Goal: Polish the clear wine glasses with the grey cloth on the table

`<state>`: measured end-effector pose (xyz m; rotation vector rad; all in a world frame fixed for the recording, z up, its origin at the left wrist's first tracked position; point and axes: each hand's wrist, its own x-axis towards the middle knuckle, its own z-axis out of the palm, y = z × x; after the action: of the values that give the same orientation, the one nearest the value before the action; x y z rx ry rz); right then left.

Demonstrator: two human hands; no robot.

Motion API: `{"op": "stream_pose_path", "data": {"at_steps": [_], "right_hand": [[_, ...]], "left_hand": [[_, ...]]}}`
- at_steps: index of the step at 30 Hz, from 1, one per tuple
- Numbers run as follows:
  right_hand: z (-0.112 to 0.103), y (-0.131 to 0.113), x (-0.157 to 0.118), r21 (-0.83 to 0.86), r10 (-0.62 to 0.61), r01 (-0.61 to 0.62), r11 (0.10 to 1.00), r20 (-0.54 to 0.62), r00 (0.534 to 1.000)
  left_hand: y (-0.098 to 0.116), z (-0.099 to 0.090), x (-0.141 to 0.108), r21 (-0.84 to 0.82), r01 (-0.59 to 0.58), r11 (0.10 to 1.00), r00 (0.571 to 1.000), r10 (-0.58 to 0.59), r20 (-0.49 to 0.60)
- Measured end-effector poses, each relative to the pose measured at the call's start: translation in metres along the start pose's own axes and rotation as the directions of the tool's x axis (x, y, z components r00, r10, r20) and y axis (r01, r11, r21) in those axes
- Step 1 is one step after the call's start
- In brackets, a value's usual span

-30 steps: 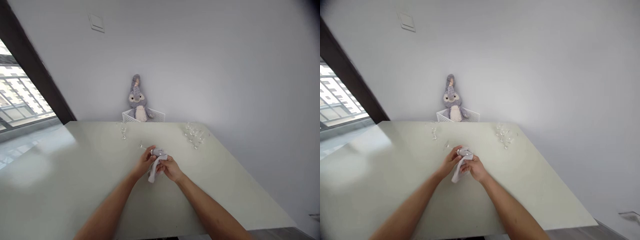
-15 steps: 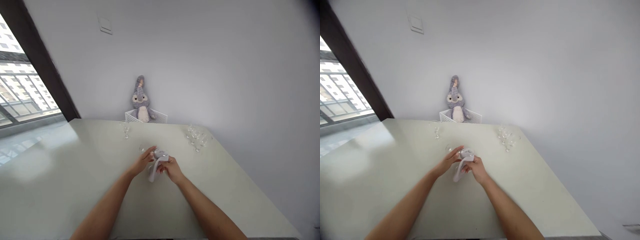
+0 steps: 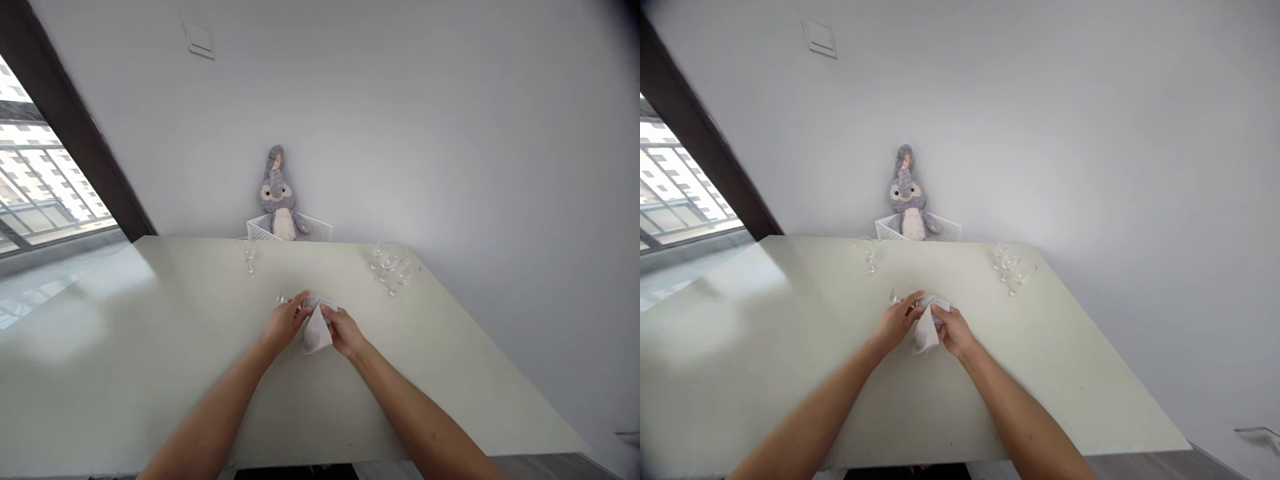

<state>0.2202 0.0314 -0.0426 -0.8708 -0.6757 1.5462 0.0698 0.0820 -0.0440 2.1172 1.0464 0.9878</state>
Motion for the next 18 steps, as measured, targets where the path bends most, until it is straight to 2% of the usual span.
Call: {"op": "stream_pose_path", "data": {"at_steps": [2, 5, 8, 10, 13, 15, 18], "right_hand": [[-0.004, -0.005, 0.003, 0.012, -0.007, 0.008, 1.0, -0.076, 0.997], [-0.011, -0.014, 0.007, -0.115, -0.069, 0.046, 0.992, -0.204, 0.977], [-0.015, -0.02, 0.008, -0.268, -0.079, 0.031, 0.963, -0.172, 0.982], [-0.017, -0.021, 0.008, -0.329, -0.053, 0.026, 0.944, -0.072, 0.996], [-0.021, -0.026, 0.006, -0.477, -0.041, 0.081, 0.875, 0.095, 0.995], [-0.023, -0.032, 0.003, -0.631, -0.033, 0.157, 0.76, 0.204, 0.978], [-0.027, -0.046, -0.002, -0.803, -0.035, 0.314, 0.506, 0.345, 0.938]], "left_hand": [[0.003, -0.004, -0.002, 0.183, -0.08, 0.98, 0.996, 0.085, -0.017], [0.01, -0.014, -0.002, 0.478, -0.209, 0.853, 0.956, 0.282, -0.085], [0.014, -0.021, 0.004, 0.65, -0.257, 0.715, 0.918, 0.391, -0.066], [0.012, -0.022, 0.007, 0.687, -0.272, 0.674, 0.927, 0.376, -0.002], [0.004, -0.021, 0.01, 0.655, -0.291, 0.697, 0.955, 0.256, 0.152], [-0.001, -0.022, 0.011, 0.589, -0.298, 0.751, 0.95, 0.176, 0.257], [-0.003, -0.026, 0.011, 0.48, -0.275, 0.833, 0.932, 0.108, 0.346]]}}
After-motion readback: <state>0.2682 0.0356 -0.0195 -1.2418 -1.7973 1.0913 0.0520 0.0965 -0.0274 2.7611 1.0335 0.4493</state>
